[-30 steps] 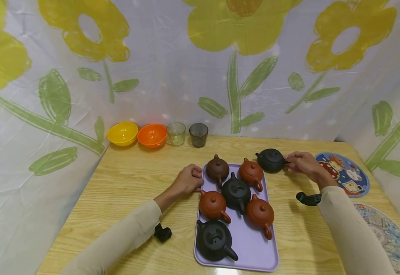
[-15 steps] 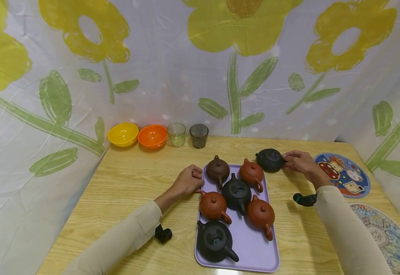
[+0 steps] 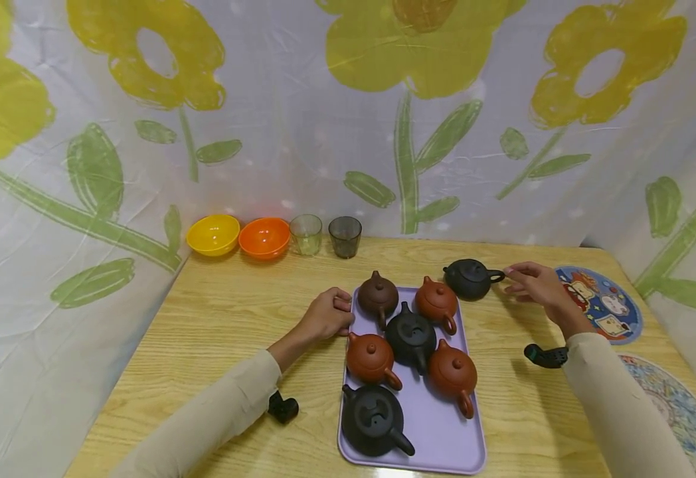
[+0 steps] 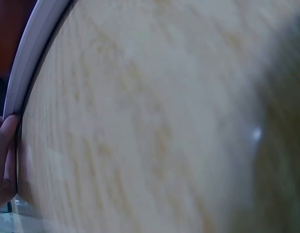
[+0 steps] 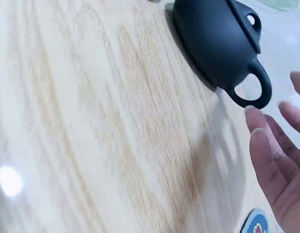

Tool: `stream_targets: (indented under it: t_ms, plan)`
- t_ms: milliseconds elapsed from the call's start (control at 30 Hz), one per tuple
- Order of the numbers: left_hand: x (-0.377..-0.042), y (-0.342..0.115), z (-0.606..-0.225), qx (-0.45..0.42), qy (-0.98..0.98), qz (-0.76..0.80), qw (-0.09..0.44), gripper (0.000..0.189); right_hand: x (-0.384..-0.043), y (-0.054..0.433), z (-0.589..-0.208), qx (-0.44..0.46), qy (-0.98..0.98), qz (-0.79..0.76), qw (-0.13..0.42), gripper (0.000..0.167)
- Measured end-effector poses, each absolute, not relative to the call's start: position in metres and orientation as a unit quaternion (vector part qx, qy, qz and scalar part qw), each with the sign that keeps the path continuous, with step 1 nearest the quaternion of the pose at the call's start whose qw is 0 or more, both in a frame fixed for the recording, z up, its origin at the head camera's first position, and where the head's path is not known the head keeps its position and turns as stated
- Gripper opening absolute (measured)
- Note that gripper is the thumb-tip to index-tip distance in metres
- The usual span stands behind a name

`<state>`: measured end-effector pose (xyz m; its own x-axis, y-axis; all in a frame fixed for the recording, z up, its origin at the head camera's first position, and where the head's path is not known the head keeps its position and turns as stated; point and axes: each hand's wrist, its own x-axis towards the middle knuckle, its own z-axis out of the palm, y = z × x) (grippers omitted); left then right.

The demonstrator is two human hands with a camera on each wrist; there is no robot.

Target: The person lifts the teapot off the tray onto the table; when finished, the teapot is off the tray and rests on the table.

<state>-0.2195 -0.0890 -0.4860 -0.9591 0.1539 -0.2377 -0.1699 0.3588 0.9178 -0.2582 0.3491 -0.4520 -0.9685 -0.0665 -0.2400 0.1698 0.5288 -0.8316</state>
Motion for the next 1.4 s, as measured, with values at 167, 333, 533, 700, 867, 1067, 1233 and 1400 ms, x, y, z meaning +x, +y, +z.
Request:
stream_targets:
  t_ms: [167, 333, 533, 700, 867, 1067, 1233, 1400]
  plan:
    - [-0.219, -0.089, -0.484, -0.007, 0.81, 0.569, 0.142, 0.039, -0.247, 0.354, -0.445, 0.016, 0.873, -0.475, 0.109, 0.072]
    - [-0.219, -0.09, -0.486, -0.005, 0.81, 0.569, 0.146, 0.039, -0.233, 0.355, -0.438, 0.0, 0.88, -0.463, 0.106, 0.069]
    - [-0.221, -0.092, -0.488, -0.008, 0.812, 0.566, 0.143, 0.04, -0.213, 0.347, -0.431, -0.023, 0.884, -0.455, 0.107, 0.06]
    - [-0.222, -0.091, -0.489, -0.006, 0.81, 0.568, 0.144, 0.04, -0.193, 0.335, -0.426, -0.047, 0.881, -0.457, 0.116, 0.048]
    - [-0.222, -0.09, -0.489, -0.007, 0.81, 0.568, 0.145, 0.04, -0.171, 0.322, -0.422, -0.068, 0.881, -0.452, 0.12, 0.04]
    - [-0.222, -0.089, -0.489, -0.008, 0.81, 0.569, 0.143, 0.039, -0.145, 0.309, -0.42, -0.072, 0.873, -0.461, 0.141, 0.036]
    - [-0.221, -0.089, -0.487, -0.006, 0.811, 0.568, 0.142, 0.038, -0.127, 0.302, -0.423, -0.081, 0.862, -0.475, 0.161, 0.033]
    - [-0.22, -0.089, -0.486, -0.005, 0.813, 0.565, 0.141, 0.037, -0.113, 0.297, -0.426, -0.087, 0.856, -0.479, 0.173, 0.032]
